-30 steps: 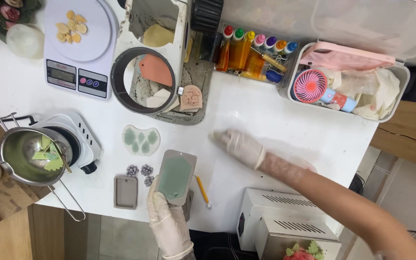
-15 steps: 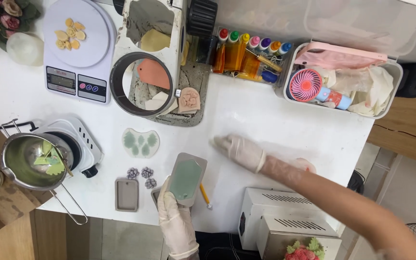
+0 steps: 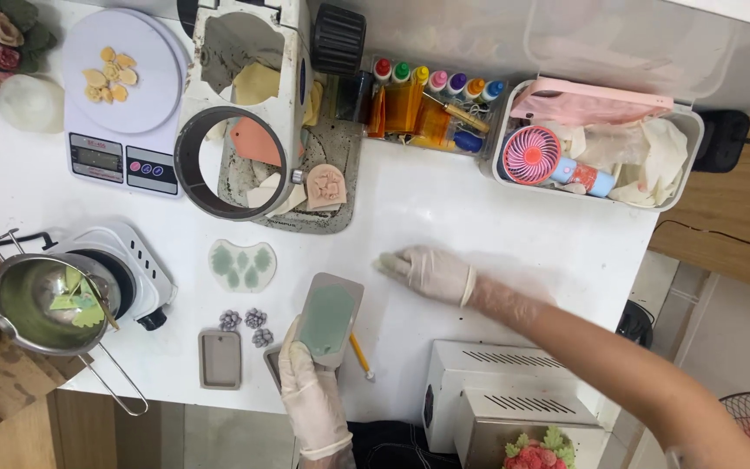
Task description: The person stirs melted red wax in a small pot on a hot plate with a stick, adjusts the pot on its wooden board, and arranges silicone molds and wax blocks on the worktable while preparing candle-making materials.
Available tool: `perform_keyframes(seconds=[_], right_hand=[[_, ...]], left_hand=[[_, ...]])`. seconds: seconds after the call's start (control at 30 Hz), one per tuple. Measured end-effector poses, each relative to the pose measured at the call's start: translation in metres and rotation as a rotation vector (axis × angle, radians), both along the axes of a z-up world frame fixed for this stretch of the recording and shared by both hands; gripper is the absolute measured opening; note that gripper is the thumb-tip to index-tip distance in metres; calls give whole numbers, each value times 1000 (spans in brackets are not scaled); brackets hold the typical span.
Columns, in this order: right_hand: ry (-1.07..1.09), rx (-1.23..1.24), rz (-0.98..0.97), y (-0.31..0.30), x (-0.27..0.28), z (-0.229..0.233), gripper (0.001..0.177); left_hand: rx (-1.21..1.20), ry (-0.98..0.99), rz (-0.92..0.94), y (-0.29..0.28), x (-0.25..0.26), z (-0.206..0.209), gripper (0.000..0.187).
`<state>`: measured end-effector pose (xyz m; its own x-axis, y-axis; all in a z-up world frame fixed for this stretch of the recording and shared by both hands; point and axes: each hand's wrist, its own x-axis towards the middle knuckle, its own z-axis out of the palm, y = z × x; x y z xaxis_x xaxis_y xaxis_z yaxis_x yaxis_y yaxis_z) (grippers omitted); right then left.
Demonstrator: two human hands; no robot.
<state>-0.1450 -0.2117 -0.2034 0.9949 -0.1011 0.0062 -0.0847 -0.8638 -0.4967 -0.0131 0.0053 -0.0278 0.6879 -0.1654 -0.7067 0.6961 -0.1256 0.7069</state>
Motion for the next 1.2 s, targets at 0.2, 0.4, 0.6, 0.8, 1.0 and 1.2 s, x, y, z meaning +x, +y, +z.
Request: perform_keyframes(seconds=[0.2, 0.4, 0.6, 0.8, 1.0, 1.2], right_hand=[[115, -228, -279, -65, 41, 35, 55], [122, 3, -126, -7, -11, 7, 44], [64, -56, -352, -62, 16, 35, 37], [-17, 77, -21, 0, -43, 8, 39], [0, 77, -119, -47, -19, 37, 37], [135, -41, -183, -6, -29, 19, 47]], left_hand=[[18, -2, -2, 1, -1, 4, 41], [8, 3, -14, 5, -6, -5, 41], [-41, -34, -31, 1, -8, -8, 41], [-11, -45, -102, -14, -9, -10, 41], [63, 1, -100, -17, -10, 5, 42], [75, -20, -81, -8, -15, 1, 42]])
